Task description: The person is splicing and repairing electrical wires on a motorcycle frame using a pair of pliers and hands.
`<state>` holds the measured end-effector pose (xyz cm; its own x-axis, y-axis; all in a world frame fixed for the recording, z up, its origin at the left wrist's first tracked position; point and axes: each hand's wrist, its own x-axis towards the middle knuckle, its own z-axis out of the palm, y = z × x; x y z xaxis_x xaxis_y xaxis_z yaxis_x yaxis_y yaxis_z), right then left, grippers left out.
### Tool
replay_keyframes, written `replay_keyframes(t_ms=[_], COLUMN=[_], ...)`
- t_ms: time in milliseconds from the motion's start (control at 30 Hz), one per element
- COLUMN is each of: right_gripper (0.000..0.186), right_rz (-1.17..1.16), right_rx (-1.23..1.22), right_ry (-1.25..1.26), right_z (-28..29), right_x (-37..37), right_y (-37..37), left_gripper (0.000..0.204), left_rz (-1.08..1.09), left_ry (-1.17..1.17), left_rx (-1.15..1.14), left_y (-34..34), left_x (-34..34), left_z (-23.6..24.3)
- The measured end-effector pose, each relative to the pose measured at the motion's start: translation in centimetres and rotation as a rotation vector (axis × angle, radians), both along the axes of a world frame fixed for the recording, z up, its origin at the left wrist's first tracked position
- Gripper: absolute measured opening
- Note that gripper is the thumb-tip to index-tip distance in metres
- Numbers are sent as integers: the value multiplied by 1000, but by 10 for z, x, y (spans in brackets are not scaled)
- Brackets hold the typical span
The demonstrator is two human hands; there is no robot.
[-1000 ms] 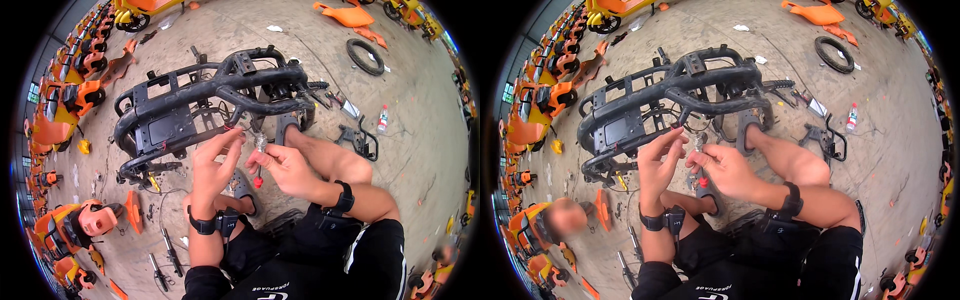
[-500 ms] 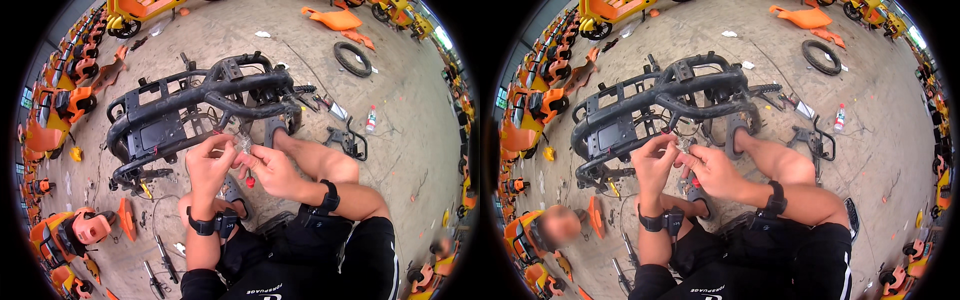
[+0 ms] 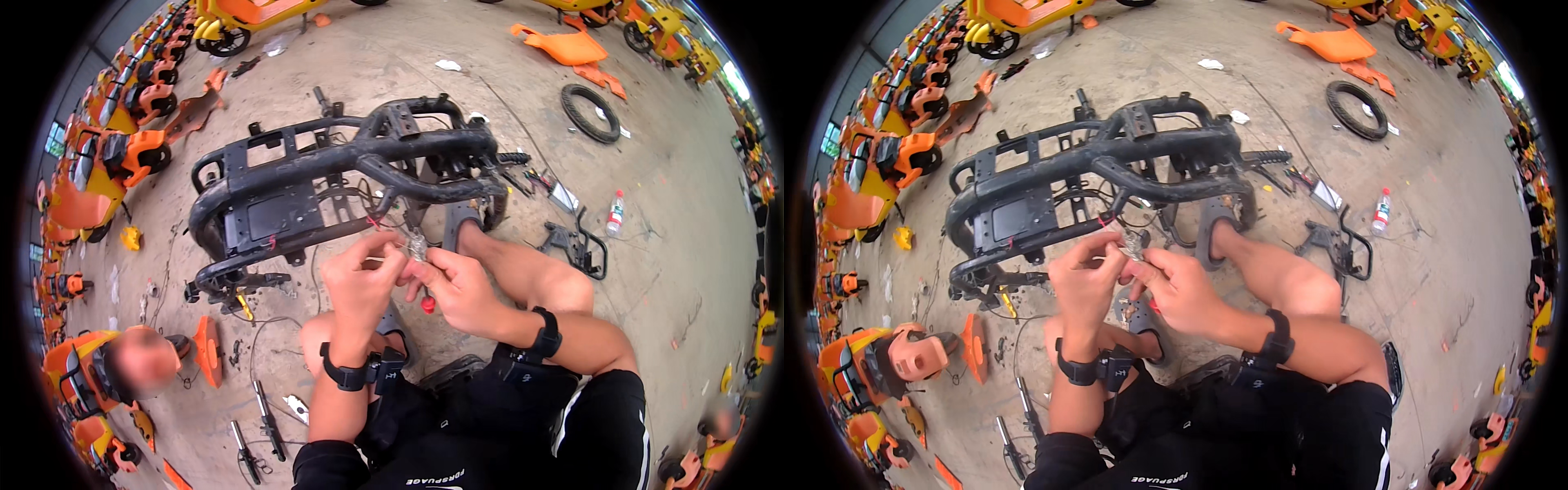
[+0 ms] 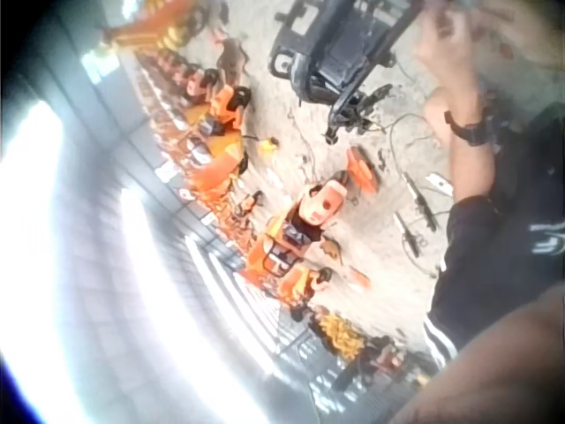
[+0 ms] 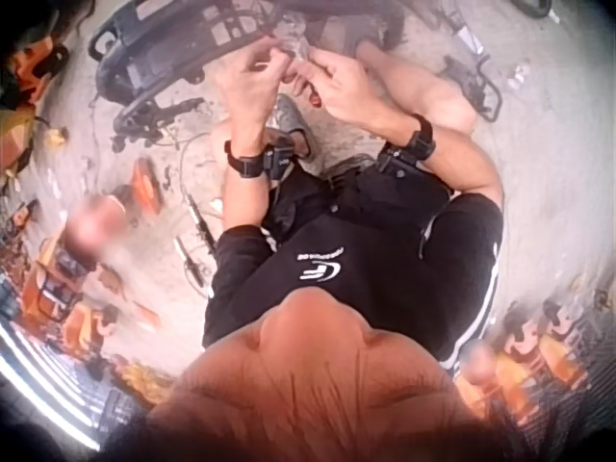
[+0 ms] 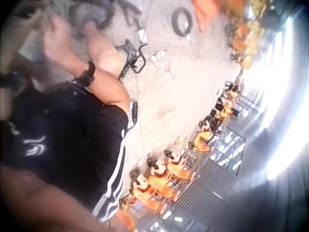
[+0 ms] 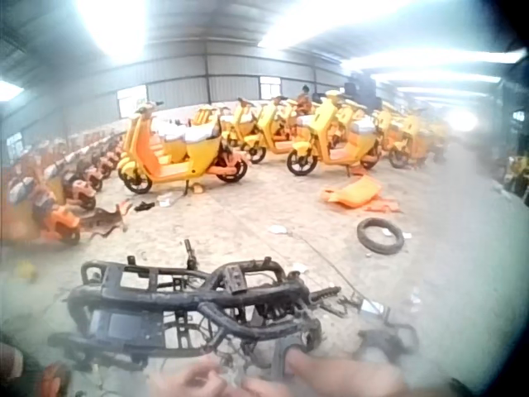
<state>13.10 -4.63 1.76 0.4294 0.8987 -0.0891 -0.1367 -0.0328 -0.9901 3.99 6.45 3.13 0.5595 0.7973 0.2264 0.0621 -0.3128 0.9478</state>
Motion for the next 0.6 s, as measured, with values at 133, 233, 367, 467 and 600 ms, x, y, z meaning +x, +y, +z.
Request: replay_keyframes(t_ms=[133, 233, 367, 467, 600], right_gripper=[28, 29, 29, 29, 29], right_rz=[17, 54, 53, 69, 84], right_rx=[52, 15, 67, 58, 59], right_ry=[10, 18, 63, 67, 65], right_z=[1, 4, 2, 4, 4], right_x=[-3, -1, 0, -2, 0], right_y=[2, -2, -1, -1, -1], left_gripper=[10, 13, 22, 21, 15], left_rz=[39, 137, 15, -92, -104], left_ry=[-12, -84, -107, -66, -66], left_rx=[-10, 18, 9, 97, 202], left_y=[0, 15, 16, 16, 18], left_x=[-3, -8, -11, -10, -6], left_z=[-4, -8, -8, -6, -7])
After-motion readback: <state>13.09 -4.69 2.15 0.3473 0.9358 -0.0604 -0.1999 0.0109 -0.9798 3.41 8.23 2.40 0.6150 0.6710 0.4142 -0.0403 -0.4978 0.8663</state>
